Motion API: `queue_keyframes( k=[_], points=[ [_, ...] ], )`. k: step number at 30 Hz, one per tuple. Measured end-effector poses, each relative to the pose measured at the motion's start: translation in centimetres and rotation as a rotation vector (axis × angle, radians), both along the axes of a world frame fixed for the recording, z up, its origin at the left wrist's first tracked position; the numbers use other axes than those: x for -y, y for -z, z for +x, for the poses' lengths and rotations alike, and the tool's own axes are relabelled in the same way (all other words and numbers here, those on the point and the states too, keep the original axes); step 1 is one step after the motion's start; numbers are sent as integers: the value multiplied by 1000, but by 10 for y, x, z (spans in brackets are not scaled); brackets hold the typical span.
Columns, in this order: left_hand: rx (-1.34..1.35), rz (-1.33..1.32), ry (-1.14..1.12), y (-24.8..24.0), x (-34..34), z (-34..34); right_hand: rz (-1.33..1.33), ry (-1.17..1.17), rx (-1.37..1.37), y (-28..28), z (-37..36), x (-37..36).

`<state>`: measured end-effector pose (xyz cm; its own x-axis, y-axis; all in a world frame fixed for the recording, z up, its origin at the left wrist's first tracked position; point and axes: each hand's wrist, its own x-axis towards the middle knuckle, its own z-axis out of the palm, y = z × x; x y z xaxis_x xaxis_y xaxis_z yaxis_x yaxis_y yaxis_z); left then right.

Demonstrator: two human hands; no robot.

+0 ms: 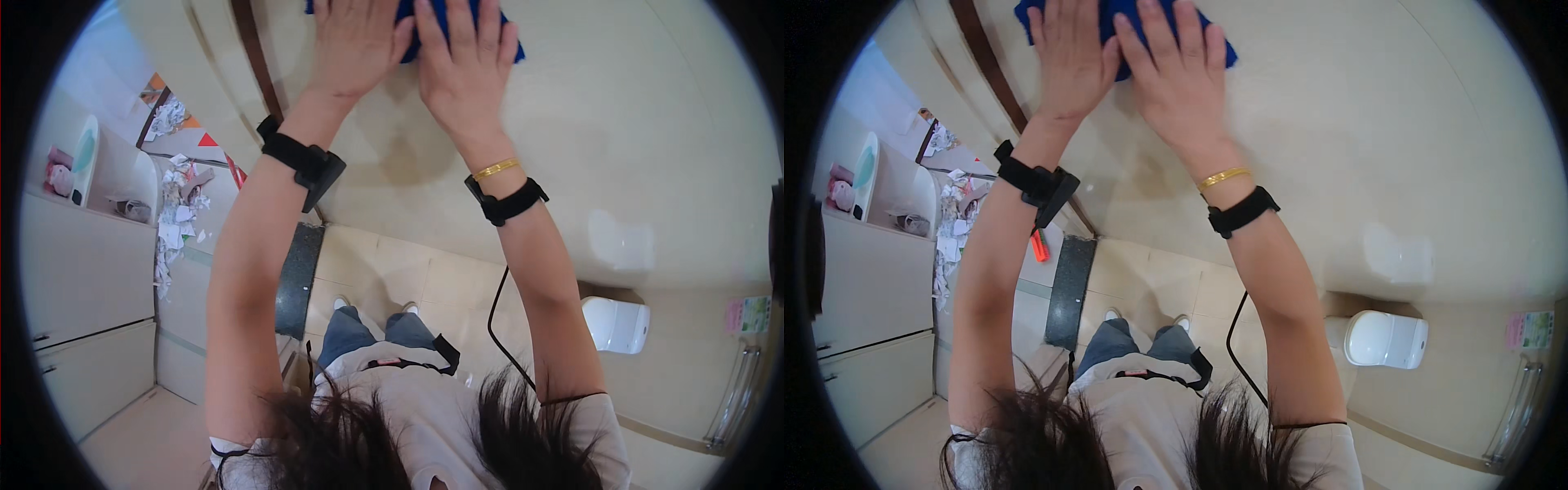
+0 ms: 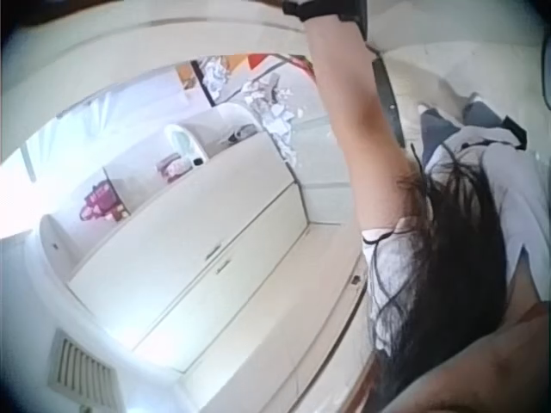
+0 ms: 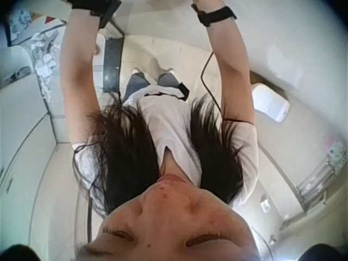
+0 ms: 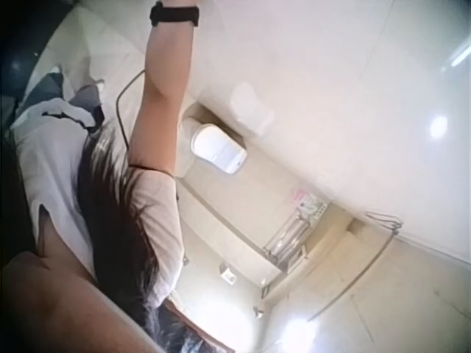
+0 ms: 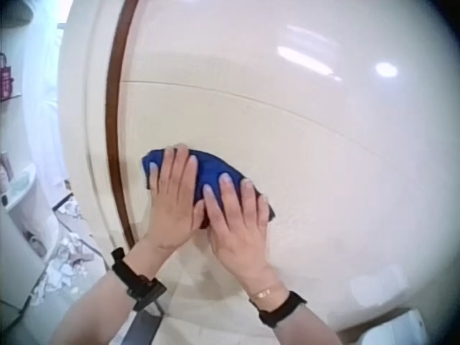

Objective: Cleaning the bathroom wall tiles, light switch, and shower handle using a blue cloth.

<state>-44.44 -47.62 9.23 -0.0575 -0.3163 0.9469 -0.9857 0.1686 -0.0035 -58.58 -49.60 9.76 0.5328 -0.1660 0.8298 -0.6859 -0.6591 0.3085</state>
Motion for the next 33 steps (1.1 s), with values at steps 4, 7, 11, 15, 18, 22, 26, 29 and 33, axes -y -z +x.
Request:
queue_keyframes(
  k=[4, 7, 11, 15, 18, 22, 26, 29, 33],
  points=[
    [-53, -30, -71, 9, 2, -7, 3, -75, -58, -1, -5, 5],
    [-71, -89, -105, 27, 4, -1, 166, -300, -63, 1, 0, 0],
    [-124, -56, -108, 61, 3, -5, -64, -194, -78, 44, 3, 14],
    [-223, 17, -116, 116, -5, -8, 5, -149, -219, 83, -3, 7],
    [-294, -3, -112, 163, -3, -15, 8, -126, -273, 122, -4, 5],
    [-301, -34, -99, 214, -1, -8, -12, -89, -232, 176, 3, 1],
    [-291, -61, -74, 270, 2, -5, -36, -68, -152, 239, 12, 2],
    [-295, -60, -86, 318, 5, 11, -46, -65, -191, 284, 26, 6],
    [-260, -89, -86, 387, 7, 26, -60, -36, -207, 355, 37, 2]
  ],
)
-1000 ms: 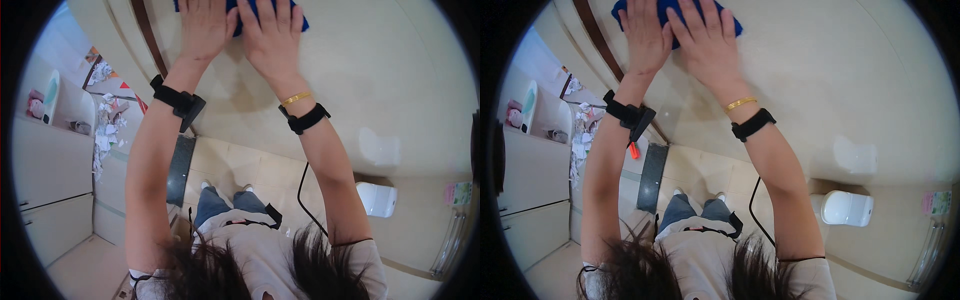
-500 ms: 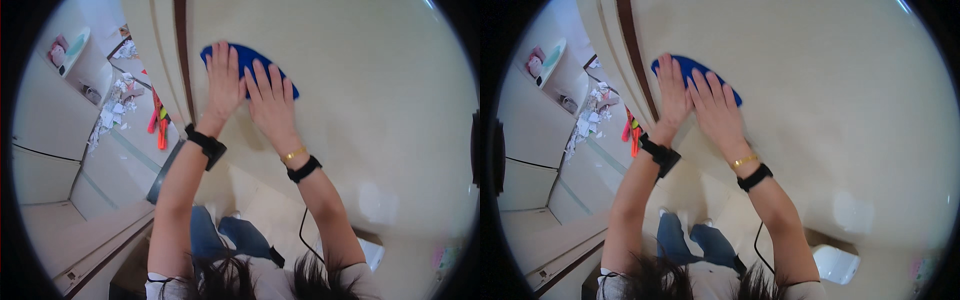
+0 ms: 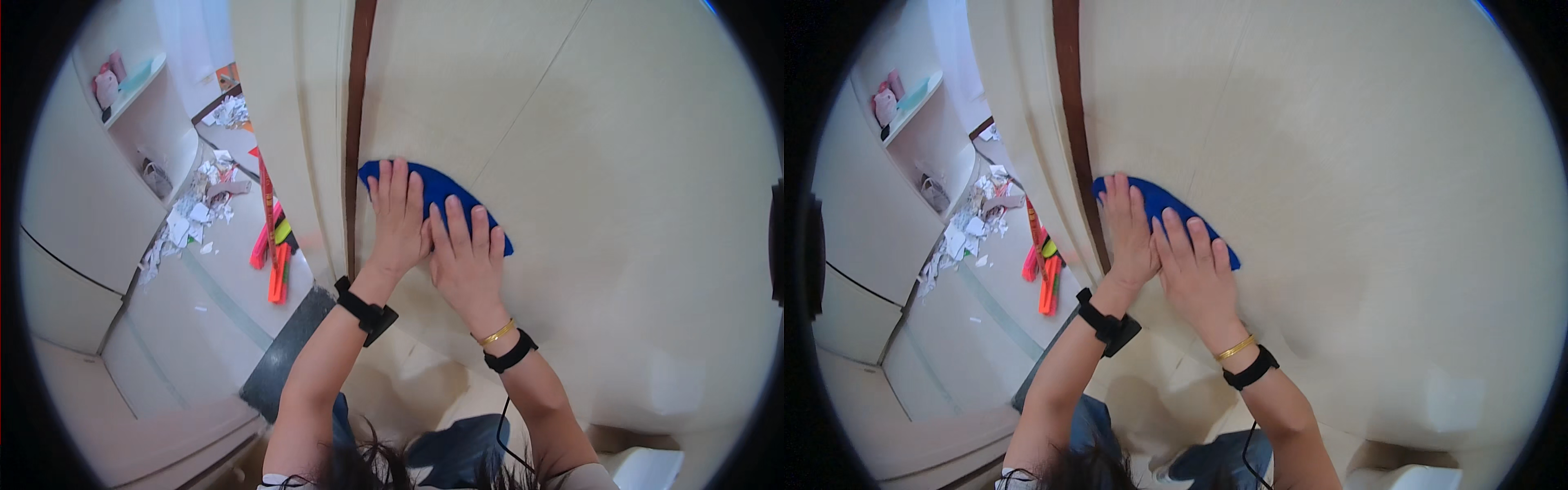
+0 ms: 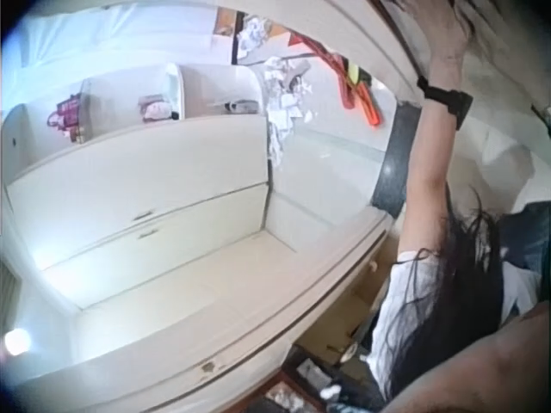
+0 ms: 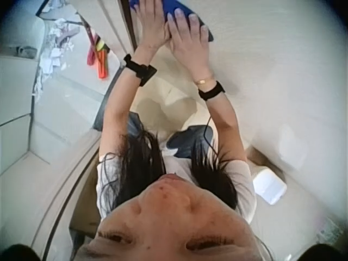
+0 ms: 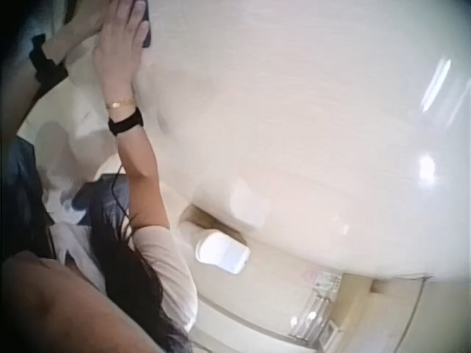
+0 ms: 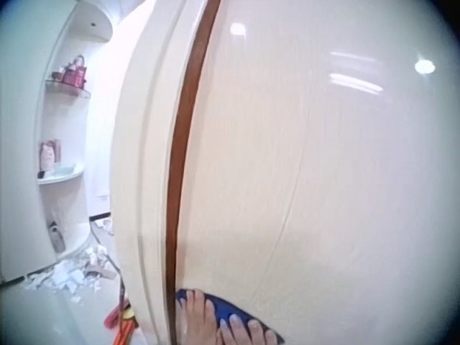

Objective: Cleaning the bathroom wall tiles, light switch, and shower handle using a blue cloth.

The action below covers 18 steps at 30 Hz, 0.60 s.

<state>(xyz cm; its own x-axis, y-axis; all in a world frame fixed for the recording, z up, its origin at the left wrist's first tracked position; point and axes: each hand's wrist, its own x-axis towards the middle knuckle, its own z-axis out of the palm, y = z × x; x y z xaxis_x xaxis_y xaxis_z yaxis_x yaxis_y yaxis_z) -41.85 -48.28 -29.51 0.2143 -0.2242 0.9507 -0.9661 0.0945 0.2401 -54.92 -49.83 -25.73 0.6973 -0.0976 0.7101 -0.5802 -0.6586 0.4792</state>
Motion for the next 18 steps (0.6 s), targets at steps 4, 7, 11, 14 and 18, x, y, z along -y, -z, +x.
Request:
queue_keyframes(
  k=[4, 7, 11, 14, 18],
  points=[
    [-27, -8, -9, 40, 5, 9, 53, -53, 2, 37, 14, 5],
    [-55, 24, -31, 96, -1, 5, 76, -60, -37, 90, 9, 1],
    [-53, 121, -48, 183, -8, -22, 102, -42, -128, 169, -19, -2],
    [-81, 145, 1, 204, -12, -43, 148, -72, -125, 186, -42, -5],
    [-18, 105, 35, 149, -5, -50, 189, -99, -63, 136, -56, -4]
  ],
)
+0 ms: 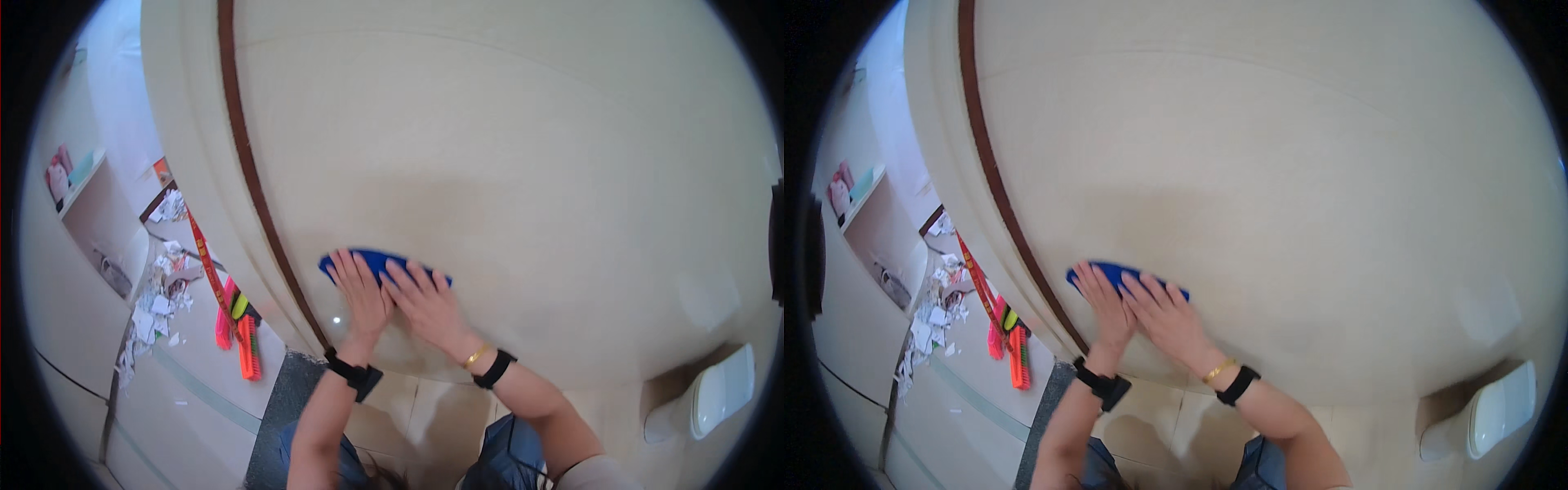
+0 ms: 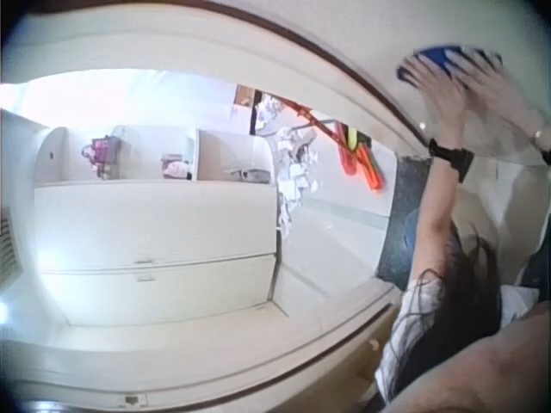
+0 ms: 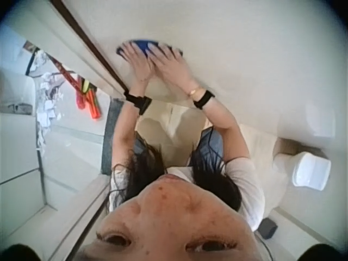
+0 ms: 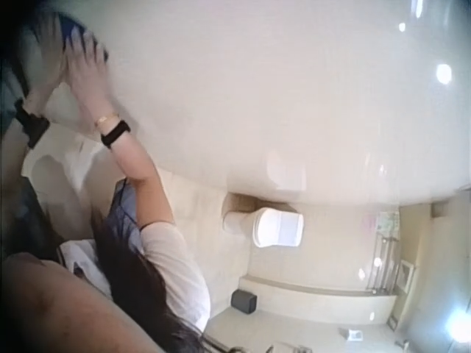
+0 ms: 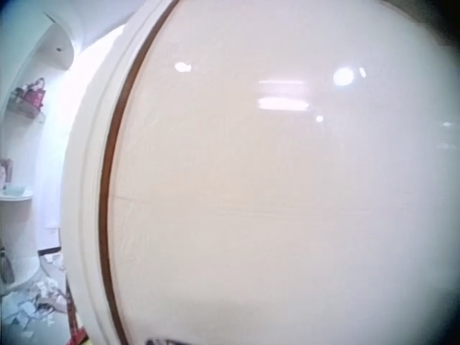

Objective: Cleaning the bathroom wall tiles, light switch, and shower handle using a blue cloth.

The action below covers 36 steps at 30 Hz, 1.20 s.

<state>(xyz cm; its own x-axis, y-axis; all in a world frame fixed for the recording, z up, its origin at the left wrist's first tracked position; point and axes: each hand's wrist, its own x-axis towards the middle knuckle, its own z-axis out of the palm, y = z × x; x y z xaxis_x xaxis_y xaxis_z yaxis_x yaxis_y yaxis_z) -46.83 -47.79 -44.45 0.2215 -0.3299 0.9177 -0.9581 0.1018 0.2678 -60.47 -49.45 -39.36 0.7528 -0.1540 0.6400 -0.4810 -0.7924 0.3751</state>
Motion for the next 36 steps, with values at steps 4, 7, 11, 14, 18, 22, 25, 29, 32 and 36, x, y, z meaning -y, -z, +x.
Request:
queue_keyframes(
  k=[4, 7, 11, 14, 18, 22, 25, 29, 32, 36],
  points=[
    [229, -117, 1, -158, 18, -1, -184, -10, 242, -128, -4, 22],
    [367, -264, -11, -263, 26, -14, -457, -3, 350, -225, -20, 35],
    [463, -324, -94, -300, 26, -17, -346, 0, 358, -262, -22, 19],
    [294, -255, -68, -240, 28, -19, -387, -79, 372, -204, -19, 36],
    [188, -54, -64, -97, 21, -19, -56, 0, 47, -86, -32, 19],
    [64, 87, -13, 40, 0, -32, 29, -25, -125, 34, -42, 15],
    [15, 142, 5, 67, -5, -42, -63, 18, -201, 58, -54, 12],
    [113, 122, 3, 23, 2, -49, -41, 4, -133, 18, -64, 17],
    [271, 90, 10, -69, 14, -58, -63, 7, 70, -50, -81, 26],
    [396, -158, -19, -217, 33, -88, -327, 115, 283, -170, -103, 45]
  ],
)
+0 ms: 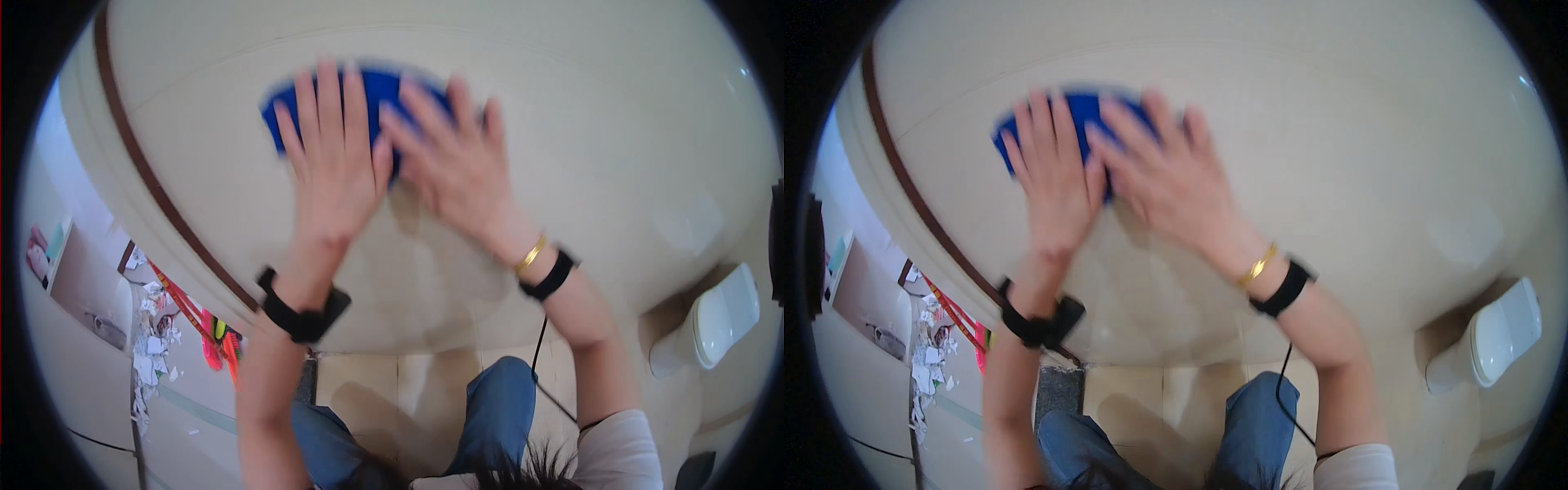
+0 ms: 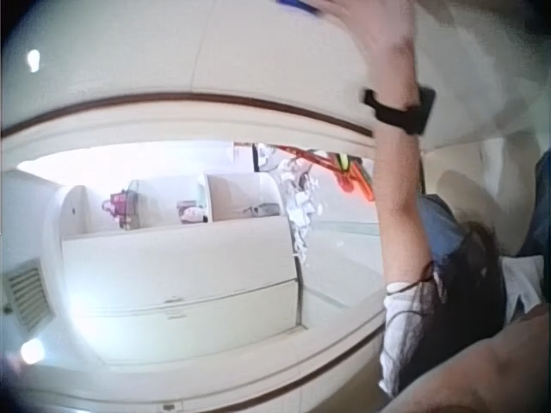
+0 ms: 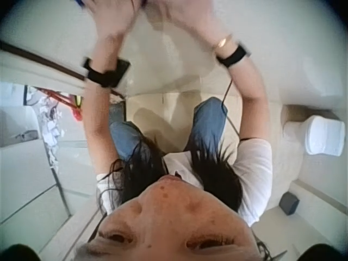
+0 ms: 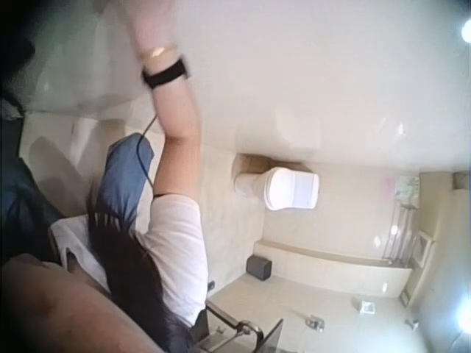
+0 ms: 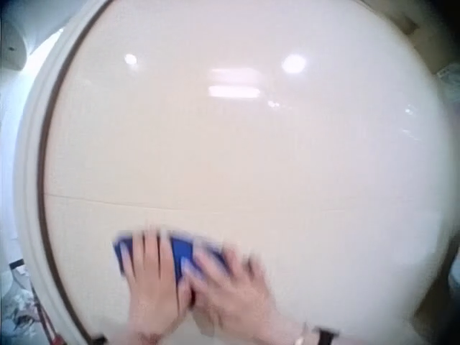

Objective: Cleaning the bathroom wall tiles, light switch, and shower handle using a blue cloth.

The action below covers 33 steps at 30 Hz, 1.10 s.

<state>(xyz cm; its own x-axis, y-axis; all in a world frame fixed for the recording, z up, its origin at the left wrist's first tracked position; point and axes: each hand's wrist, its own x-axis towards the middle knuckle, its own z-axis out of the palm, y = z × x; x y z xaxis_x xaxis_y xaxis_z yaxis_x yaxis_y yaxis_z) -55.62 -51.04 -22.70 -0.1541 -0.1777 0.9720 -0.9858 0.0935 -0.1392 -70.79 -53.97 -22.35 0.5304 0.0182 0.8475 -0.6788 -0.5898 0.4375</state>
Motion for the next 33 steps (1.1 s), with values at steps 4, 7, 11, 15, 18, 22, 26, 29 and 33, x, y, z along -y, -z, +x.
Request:
queue_keyframes(
  k=[4, 7, 11, 15, 18, 22, 26, 29, 33],
  points=[
    [101, -91, 48, -95, 13, -32, -220, 78, 102, -101, -31, -3],
    [24, -162, -57, -100, 17, -53, -241, -36, 139, -95, -39, 10],
    [-19, 11, 56, -11, 12, -66, -83, -68, 107, -7, -54, 14],
    [-84, 372, 40, 121, -1, -80, 233, 45, -94, 118, -81, -4],
    [-33, 396, 9, 214, -9, -87, 268, 69, -187, 197, -95, -14],
    [-81, 461, 30, 268, -17, -96, 246, 43, -247, 225, -106, -14],
    [-61, 488, 152, 225, -4, -101, 275, 32, -216, 199, -123, 2],
    [93, 444, 134, 109, -7, -99, 164, 52, -112, 108, -126, 2],
    [113, 165, 173, -21, 13, -119, 38, 53, 70, -7, -133, 21]
  ],
)
